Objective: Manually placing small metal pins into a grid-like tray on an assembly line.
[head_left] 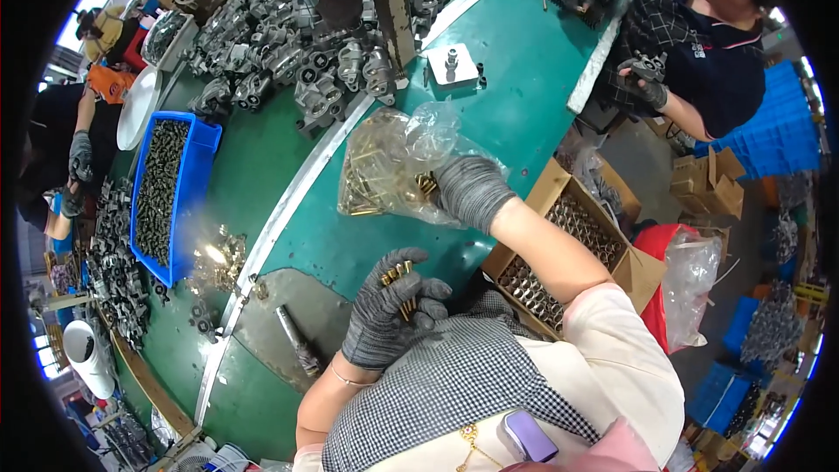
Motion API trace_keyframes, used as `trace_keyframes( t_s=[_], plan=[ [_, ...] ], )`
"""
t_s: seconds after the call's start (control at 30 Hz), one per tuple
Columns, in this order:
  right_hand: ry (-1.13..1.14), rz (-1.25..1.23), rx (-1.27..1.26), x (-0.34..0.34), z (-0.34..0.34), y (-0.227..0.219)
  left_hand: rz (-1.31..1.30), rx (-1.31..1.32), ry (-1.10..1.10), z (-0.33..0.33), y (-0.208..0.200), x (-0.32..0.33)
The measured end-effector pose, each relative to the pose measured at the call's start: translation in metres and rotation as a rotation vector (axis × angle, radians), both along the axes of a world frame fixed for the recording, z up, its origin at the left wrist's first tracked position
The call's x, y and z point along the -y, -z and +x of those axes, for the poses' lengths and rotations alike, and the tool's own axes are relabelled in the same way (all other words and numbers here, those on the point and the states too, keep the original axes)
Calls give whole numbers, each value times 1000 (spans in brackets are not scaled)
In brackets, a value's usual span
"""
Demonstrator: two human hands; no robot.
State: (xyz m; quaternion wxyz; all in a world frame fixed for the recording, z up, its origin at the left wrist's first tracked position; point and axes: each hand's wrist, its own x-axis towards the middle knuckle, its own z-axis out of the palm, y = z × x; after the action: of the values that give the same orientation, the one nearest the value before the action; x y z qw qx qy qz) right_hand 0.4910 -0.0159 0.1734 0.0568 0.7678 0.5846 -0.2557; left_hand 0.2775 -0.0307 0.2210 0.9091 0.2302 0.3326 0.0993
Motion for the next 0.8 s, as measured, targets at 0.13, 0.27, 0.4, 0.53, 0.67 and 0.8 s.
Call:
trace_keyframes(
  t_s=[0.13,0.27,0.4,0.53,0.67,0.8],
  plan=[
    [83,99,-95,11,-7,16,1,-1,0,-2,3,2],
    [190,247,-175,15,-3,45,-38,33,-58,-2,10,4],
    [286,548,-425,30,16,45,-9,51,-78,-9,11,7],
    [501,650,-1145,44,19,8,-21,35,-88,-4,20,1],
    [539,606,-1468,52,-2,-23,197,-47,-47,5,28,3],
    [494,660,-1473,62,-22,-32,220,2,-206,15,24,8]
  ],
)
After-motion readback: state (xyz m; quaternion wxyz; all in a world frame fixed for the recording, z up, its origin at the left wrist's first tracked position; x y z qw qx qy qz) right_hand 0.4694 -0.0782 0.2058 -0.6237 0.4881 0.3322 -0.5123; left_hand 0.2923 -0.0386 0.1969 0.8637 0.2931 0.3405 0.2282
